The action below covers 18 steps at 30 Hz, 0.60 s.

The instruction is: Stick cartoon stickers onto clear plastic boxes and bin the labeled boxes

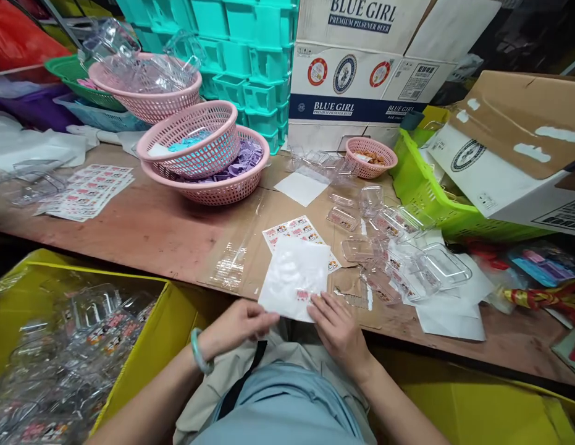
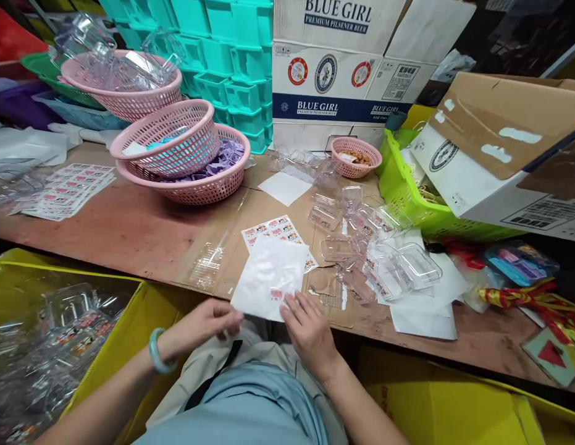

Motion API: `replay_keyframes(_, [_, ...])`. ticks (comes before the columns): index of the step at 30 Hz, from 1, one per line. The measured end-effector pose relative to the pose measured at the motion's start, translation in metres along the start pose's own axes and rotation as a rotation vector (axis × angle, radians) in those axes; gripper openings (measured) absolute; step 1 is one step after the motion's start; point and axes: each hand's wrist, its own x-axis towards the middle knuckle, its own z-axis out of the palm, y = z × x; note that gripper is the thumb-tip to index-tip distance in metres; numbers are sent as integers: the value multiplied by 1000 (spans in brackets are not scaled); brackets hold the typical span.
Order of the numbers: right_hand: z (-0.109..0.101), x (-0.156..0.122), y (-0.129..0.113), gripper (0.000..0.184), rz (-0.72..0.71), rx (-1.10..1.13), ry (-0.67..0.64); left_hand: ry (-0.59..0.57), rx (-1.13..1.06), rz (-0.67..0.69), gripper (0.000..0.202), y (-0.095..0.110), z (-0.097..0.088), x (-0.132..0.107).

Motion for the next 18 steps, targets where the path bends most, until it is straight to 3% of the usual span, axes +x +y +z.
replay_keyframes(2, [-3,-10,-3,44,-70,76,42,-147,-196,-164,48,-12,15,-14])
replay_keyframes(3, [-4,-12,-2,46,-99,117,56,-149,-343,-210,49,-15,23,-16])
replay_keyframes(5, [-5,-10,1,48,-135,176,73,-52,-672,-240,44,-18,37,-14])
replay_keyframes(7, [-10,-4,5,50,-144,200,55,51,-848,-254,37,-17,47,-9])
replay_keyframes(10, [-23,6,2,52,-33,209,63,143,-851,-244,35,-12,55,-9])
replay_keyframes(13, [-32,16,-19,49,136,245,192,158,-796,-72,38,-1,59,-15])
replay_keyframes(15, [-29,25,-35,46,188,257,218,160,-775,53,42,8,63,-16])
replay_keyframes(18, [-12,39,-49,44,233,274,221,169,-773,110,46,19,65,-10])
